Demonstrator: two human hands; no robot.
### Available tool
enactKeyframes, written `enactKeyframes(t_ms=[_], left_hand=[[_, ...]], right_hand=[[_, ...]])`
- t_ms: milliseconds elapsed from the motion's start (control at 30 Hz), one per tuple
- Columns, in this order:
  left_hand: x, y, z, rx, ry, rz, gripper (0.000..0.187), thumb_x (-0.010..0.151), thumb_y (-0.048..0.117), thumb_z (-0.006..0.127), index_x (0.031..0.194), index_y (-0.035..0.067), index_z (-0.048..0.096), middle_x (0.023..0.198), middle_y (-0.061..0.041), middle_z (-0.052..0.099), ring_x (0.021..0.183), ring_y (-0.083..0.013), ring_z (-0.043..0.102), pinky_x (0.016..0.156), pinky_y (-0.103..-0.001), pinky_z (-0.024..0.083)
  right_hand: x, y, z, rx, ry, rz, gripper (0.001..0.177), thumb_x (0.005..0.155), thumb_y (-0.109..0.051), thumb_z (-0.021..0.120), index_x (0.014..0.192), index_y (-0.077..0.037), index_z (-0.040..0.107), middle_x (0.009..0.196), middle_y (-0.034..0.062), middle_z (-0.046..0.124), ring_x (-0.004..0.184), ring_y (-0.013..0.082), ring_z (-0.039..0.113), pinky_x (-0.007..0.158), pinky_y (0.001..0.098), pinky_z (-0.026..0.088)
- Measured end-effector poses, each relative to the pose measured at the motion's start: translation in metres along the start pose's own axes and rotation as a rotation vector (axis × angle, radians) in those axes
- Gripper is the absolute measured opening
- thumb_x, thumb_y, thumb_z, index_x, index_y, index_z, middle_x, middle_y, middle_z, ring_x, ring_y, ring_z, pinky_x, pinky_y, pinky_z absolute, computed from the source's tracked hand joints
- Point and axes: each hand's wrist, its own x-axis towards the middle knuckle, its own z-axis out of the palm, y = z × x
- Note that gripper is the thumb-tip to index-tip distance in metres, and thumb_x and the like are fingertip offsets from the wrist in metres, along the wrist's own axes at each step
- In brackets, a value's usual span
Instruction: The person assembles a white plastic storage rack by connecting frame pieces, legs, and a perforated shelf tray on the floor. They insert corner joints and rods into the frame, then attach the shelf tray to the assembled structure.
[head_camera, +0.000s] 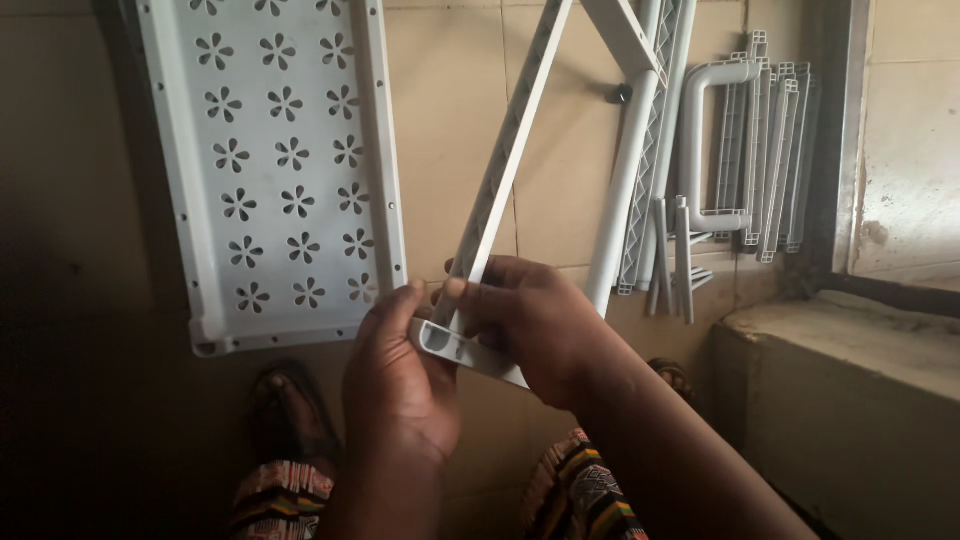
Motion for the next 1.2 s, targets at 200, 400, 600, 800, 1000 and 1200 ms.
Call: enactKeyframes(t_ms=[200, 400, 600, 800, 1000, 1200], left_hand=[[0.017, 0.005, -0.004, -0.021, 0.078, 0.021, 0.016, 0.078, 0.009, 0.064, 0.091, 0.003, 0.058, 0.083, -0.007, 0.061, 0.078, -0.0214, 0.062, 0.074, -0.036, 0.052], [0.018, 0.019, -0.001, -0.001, 0.064, -0.062, 0.018, 0.073, 0.010, 0.061, 0.089, 0.003, 0.059, 0.083, -0.009, 0.064, 0.076, -0.0233, 0.062, 0.073, -0.038, 0.052], [0.008, 0.015, 0.008, 0.148, 0.272, -0.111, 0.017, 0.074, 0.014, 0.061, 0.089, 0.006, 0.060, 0.079, -0.008, 0.059, 0.069, -0.0246, 0.058, 0.060, -0.045, 0.048], [0.018, 0.001, 0.002, 0.001, 0.150, -0.085, 0.019, 0.073, 0.009, 0.059, 0.091, 0.005, 0.059, 0.081, -0.007, 0.064, 0.067, -0.0239, 0.063, 0.053, -0.036, 0.047], [0.025, -0.008, -0.011, -0.024, 0.161, -0.062, 0.016, 0.076, 0.007, 0.058, 0.091, 0.002, 0.056, 0.081, -0.009, 0.063, 0.067, -0.0225, 0.062, 0.055, -0.035, 0.048], [0.023, -0.017, -0.021, -0.055, 0.116, -0.053, 0.009, 0.077, 0.007, 0.060, 0.083, 0.007, 0.054, 0.079, -0.007, 0.059, 0.067, -0.0207, 0.059, 0.055, -0.035, 0.049]], right_hand=[[0.012, 0.007, 0.011, 0.307, -0.051, -0.028, 0.024, 0.094, -0.016, 0.065, 0.106, 0.005, 0.065, 0.089, 0.0145, 0.073, 0.076, 0.0213, 0.070, 0.071, 0.0327, 0.057], [0.014, 0.007, 0.024, 0.407, -0.004, -0.009, 0.023, 0.093, -0.013, 0.067, 0.106, 0.006, 0.064, 0.089, 0.0154, 0.071, 0.077, 0.0234, 0.069, 0.072, 0.0352, 0.058], [0.026, 0.001, 0.023, 0.439, 0.030, 0.015, 0.021, 0.092, -0.018, 0.067, 0.100, 0.000, 0.062, 0.081, 0.0102, 0.065, 0.071, 0.0213, 0.063, 0.065, 0.0356, 0.054], [0.051, -0.004, 0.049, 0.635, 0.299, 0.018, 0.035, 0.094, -0.040, 0.066, 0.085, -0.009, 0.054, 0.063, 0.0016, 0.043, 0.053, 0.0169, 0.044, 0.047, 0.0342, 0.040], [0.049, -0.011, 0.055, 0.496, 0.405, 0.164, 0.041, 0.094, -0.047, 0.063, 0.076, -0.015, 0.046, 0.059, -0.0019, 0.037, 0.048, 0.0149, 0.037, 0.043, 0.0354, 0.034], [0.044, -0.010, 0.051, 0.482, 0.376, 0.202, 0.040, 0.097, -0.046, 0.061, 0.077, -0.016, 0.045, 0.058, -0.0029, 0.036, 0.048, 0.0139, 0.035, 0.044, 0.0346, 0.035]])
